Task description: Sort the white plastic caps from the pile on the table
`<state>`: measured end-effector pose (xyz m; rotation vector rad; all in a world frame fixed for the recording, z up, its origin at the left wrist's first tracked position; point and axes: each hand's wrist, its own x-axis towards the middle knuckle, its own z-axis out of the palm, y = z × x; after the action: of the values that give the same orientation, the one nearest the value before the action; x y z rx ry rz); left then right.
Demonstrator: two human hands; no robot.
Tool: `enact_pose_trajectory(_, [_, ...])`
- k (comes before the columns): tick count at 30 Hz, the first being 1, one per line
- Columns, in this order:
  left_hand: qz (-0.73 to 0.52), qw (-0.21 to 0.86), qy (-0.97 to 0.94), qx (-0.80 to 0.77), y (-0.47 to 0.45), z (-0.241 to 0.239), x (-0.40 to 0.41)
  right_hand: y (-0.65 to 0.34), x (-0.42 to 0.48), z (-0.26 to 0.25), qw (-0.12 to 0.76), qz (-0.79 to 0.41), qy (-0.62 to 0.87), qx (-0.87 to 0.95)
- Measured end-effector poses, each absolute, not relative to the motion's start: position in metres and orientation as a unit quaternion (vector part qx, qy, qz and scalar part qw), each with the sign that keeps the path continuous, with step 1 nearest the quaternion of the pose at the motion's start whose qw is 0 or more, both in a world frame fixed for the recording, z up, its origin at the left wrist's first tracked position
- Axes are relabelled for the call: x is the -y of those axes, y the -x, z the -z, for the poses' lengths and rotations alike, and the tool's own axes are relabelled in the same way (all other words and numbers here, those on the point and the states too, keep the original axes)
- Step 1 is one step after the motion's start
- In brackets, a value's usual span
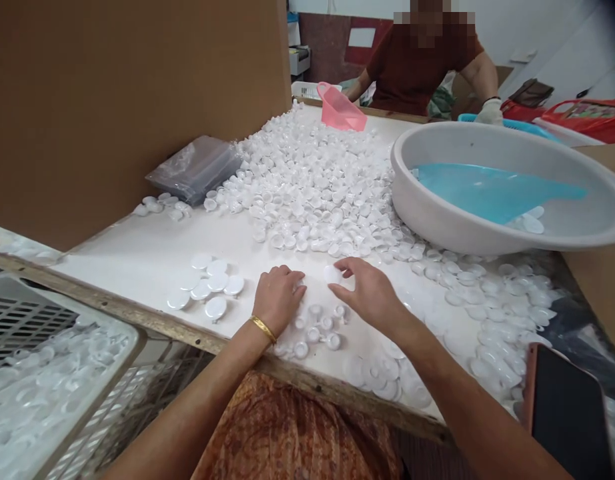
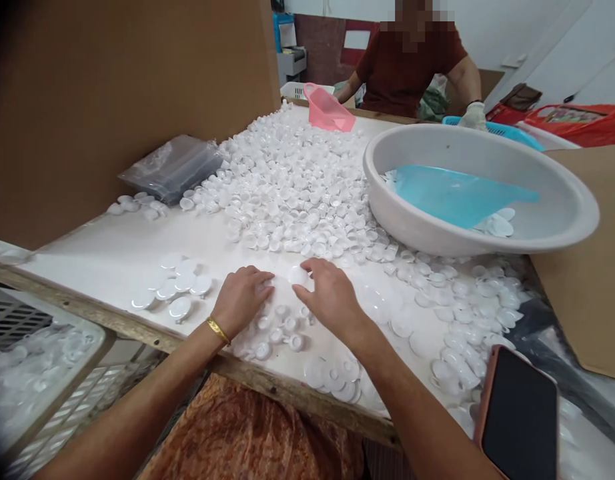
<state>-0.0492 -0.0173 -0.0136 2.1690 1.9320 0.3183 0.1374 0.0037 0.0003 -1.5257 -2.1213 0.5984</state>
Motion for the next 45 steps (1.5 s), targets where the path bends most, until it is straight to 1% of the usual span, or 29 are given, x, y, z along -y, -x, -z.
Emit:
enact_pose_trajectory(2, [-0.132,0.125,-0.715,-0.676,0.059,0.014,0.014,-0.117,-0.004,0.0,0.221,-0.234,0.519,0.792])
enact_pose_trajectory(5, [-0.208,0.171,-0.676,-0.686,0.078,0.016,0.016,-0.094,-0.006,0.003,0.206,-0.239,0.474,0.822])
enact_pose_trajectory(8, [-0.273,0.194,-0.645,-0.687,0.09,0.018,0.022,-0.081,-0.008,0.005,0.183,-0.227,0.46,0.839])
enact_pose_trajectory(13, [-0.278,0.217,-0.639,-0.684,0.088,0.02,0.029,-0.073,-0.01,0.005,0.153,-0.213,0.461,0.848])
enact_pose_trajectory(17, [-0.296,0.194,-0.649,-0.674,0.082,0.017,0.025,-0.072,-0.012,0.009,0.167,-0.258,0.471,0.827])
enact_pose_trajectory(21, [-0.318,0.182,-0.643,-0.673,0.076,0.015,0.004,-0.072,-0.013,0.015,0.183,-0.256,0.469,0.825])
enact_pose_trajectory(25, [-0.289,0.151,-0.65,-0.686,0.066,0.017,-0.027,-0.071,-0.013,0.02,0.193,-0.237,0.463,0.832])
enact_pose_trajectory(29, [-0.243,0.034,-0.672,-0.699,0.051,0.022,-0.049,-0.071,-0.016,0.024,0.194,-0.241,0.468,0.827])
enact_pose_trajectory(32, [-0.212,-0.026,-0.699,-0.682,0.045,0.025,-0.055,-0.076,-0.019,0.028,0.208,-0.277,0.478,0.807])
enact_pose_trajectory(36, [-0.183,-0.045,-0.712,-0.676,0.045,0.028,-0.056,-0.087,-0.022,0.032,0.236,-0.331,0.482,0.776])
enact_pose_trajectory(41, [-0.153,-0.052,-0.721,-0.674,0.045,0.03,-0.057,-0.09,-0.027,0.034,0.204,-0.334,0.481,0.784])
enact_pose_trajectory(45, [-0.139,-0.08,-0.746,-0.646,0.041,0.031,-0.058,-0.092,-0.031,0.032,0.201,-0.358,0.475,0.779])
